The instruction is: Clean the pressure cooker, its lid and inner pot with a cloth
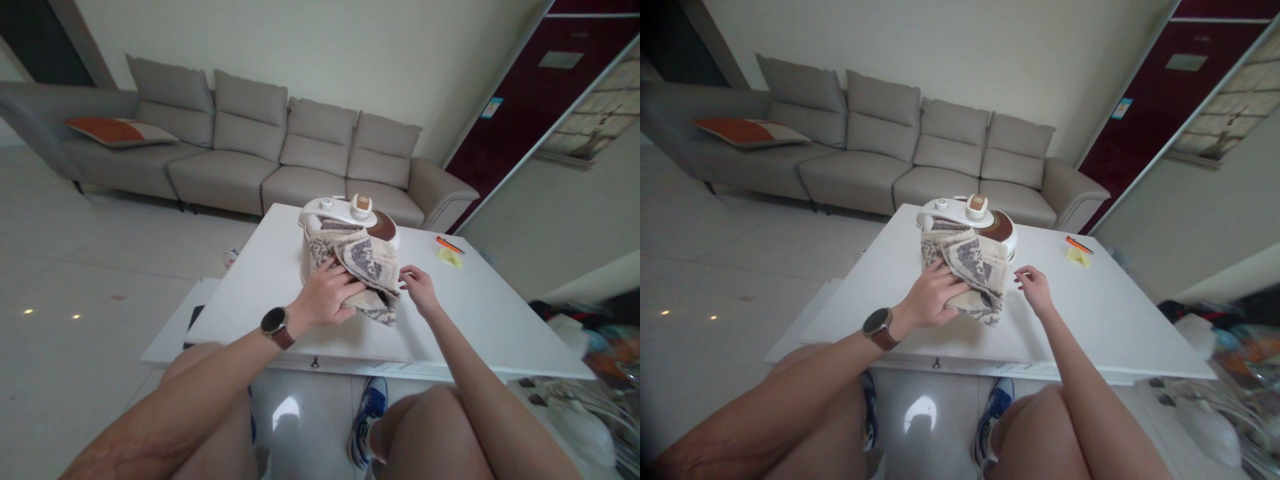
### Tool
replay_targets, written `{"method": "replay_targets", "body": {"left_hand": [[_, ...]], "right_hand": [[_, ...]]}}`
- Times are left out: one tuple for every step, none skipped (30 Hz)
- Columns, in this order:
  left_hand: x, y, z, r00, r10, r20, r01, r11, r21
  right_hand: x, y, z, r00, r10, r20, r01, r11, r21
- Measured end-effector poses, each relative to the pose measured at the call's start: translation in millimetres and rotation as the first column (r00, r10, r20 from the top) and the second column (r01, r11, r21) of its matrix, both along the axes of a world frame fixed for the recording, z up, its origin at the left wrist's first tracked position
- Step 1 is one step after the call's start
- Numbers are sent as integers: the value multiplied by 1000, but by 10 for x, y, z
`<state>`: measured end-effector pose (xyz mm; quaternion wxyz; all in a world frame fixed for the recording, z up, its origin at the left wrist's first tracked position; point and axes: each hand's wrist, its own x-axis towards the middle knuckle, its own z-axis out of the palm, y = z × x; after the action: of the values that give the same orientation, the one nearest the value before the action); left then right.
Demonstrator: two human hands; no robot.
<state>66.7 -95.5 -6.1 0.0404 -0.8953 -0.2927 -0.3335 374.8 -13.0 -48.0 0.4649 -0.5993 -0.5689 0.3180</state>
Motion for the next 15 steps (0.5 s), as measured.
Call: {"method": "replay_targets", "body": {"left_hand": [[-18, 12, 3, 1000, -4, 17, 4, 1000, -7], [-42, 27, -3, 999, -11, 31, 12, 1000, -9], [-68, 44, -18, 999, -20, 39, 20, 1000, -6], [-96, 60, -40, 999, -29, 41, 29, 1000, 1], [-125, 76, -69, 999, -36, 39, 36, 999, 8], [-155, 92, -100, 999, -38, 36, 38, 999, 16], [-187, 107, -131, 999, -37, 35, 36, 999, 24], [-222, 122, -159, 999, -35, 37, 34, 999, 35], [-261, 138, -182, 998, -35, 45, 33, 998, 49], [-302, 153, -200, 997, -37, 61, 33, 997, 64], [-345, 167, -211, 996, -39, 83, 32, 996, 78], [-386, 178, -216, 993, -42, 110, 32, 996, 88], [-424, 185, -217, 990, -37, 138, 25, 996, 89], [-456, 186, -214, 986, -21, 166, 8, 997, 79], [-480, 183, -211, 981, 7, 192, -18, 998, 59]], "right_hand": [[-1, -5, 0, 1000, 6, 5, -6, 1000, -3], [0, -11, -1, 1000, 14, 12, -14, 1000, -6], [3, -18, -1, 1000, 19, 17, -19, 1000, -7], [9, -25, -2, 999, 23, 22, -23, 1000, -8], [16, -32, -3, 999, 26, 25, -26, 1000, -10], [24, -39, -2, 999, 27, 26, -27, 1000, -13], [34, -46, -1, 999, 27, 26, -27, 1000, -16], [45, -52, 0, 999, 25, 25, -25, 1000, -19], [56, -57, 3, 999, 24, 24, -23, 1000, -20], [68, -61, 5, 999, 23, 22, -23, 1000, -20], [80, -64, 8, 1000, 21, 20, -21, 1000, -18], [92, -66, 10, 1000, 19, 17, -19, 1000, -16], [102, -66, 11, 1000, 19, 16, -19, 1000, -15], [111, -66, 12, 1000, 19, 14, -19, 1000, -13], [117, -66, 13, 1000, 19, 14, -18, 1000, -12]]}}
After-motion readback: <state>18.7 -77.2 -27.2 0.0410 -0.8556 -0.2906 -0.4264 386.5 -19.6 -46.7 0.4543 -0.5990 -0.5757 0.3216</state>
